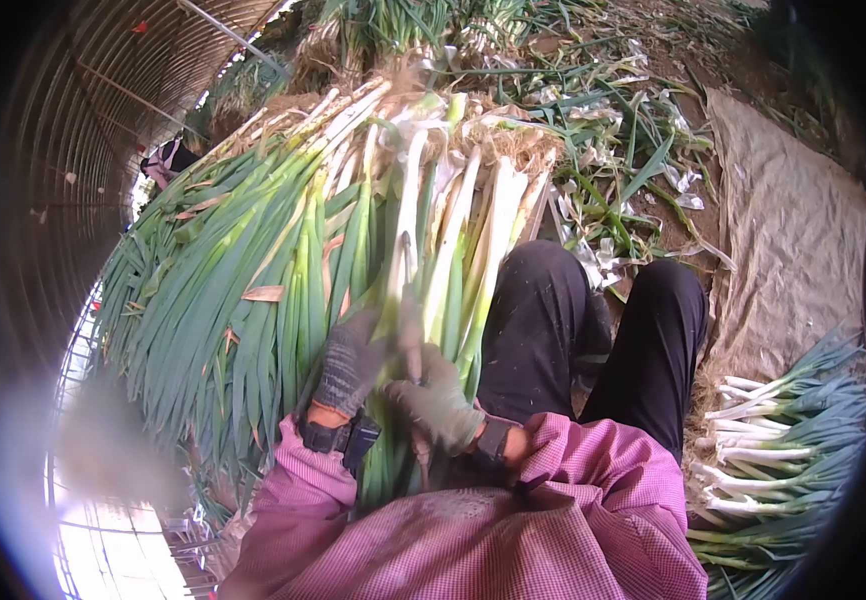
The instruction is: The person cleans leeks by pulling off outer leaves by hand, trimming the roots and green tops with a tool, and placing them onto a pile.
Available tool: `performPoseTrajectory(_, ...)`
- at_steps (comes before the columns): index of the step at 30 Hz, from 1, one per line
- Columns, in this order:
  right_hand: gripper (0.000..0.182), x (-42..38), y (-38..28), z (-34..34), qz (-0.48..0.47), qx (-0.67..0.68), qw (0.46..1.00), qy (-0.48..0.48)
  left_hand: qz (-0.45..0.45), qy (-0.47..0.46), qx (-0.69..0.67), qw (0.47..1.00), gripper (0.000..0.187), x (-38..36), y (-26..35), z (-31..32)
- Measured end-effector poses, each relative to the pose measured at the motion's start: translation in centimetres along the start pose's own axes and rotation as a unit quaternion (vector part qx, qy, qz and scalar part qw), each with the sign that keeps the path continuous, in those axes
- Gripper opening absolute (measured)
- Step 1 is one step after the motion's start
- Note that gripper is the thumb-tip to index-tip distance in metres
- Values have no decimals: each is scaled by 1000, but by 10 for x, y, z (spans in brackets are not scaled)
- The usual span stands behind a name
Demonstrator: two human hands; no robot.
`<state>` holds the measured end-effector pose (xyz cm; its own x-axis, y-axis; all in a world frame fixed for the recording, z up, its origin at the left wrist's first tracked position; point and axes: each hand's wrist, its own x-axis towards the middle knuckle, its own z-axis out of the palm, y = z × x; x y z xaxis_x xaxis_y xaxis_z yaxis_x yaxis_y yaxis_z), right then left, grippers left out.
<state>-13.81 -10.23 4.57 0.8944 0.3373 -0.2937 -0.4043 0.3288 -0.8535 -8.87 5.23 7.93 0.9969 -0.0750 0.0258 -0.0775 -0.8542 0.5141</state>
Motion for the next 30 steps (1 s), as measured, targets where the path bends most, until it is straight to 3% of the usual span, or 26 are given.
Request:
performPoseTrajectory(2,43,12,14,1,-48,-4,998,35,-13,-1,13,1000,33,-21,-3,0)
performPoseTrajectory(6,39,17,14,0,-2,10,1000,19,65,36,188,979,37,-61,2,-6)
performPoseTrajectory(10,38,24,7,-6,23,61,998,5,7,-15,170,985,39,-95,6,-2)
performPoseTrajectory(13,38,31,14,-8,12,61,998,1,78,12,150,985,39,-112,14,-5)
performPoseTrajectory(14,38,33,17,-7,3,54,999,2,18,-13,154,988,41,-119,15,-8)
performPoseTrajectory(17,41,30,7,-10,37,51,998,-12,7,-23,137,990,41,-142,9,-15)
performPoseTrajectory(20,45,31,-3,-13,60,48,997,-16,112,-29,173,978,38,-162,-6,-20)
performPoseTrajectory(23,46,32,-2,-12,51,45,997,-37,-19,-5,43,999,32,-172,-22,-19)
performPoseTrajectory(24,46,33,0,-12,47,45,997,-47,-103,-21,-62,993,31,-173,-21,-23)
performPoseTrajectory(26,47,29,-4,-12,50,38,995,-77,-263,-52,-265,926,29,-171,-13,-35)
performPoseTrajectory(29,49,15,-25,-14,70,24,990,-120,-300,-8,-458,837,28,-174,-15,-38)
performPoseTrajectory(30,50,13,-28,-14,76,26,989,-127,-303,-62,-459,833,28,-173,-18,-44)
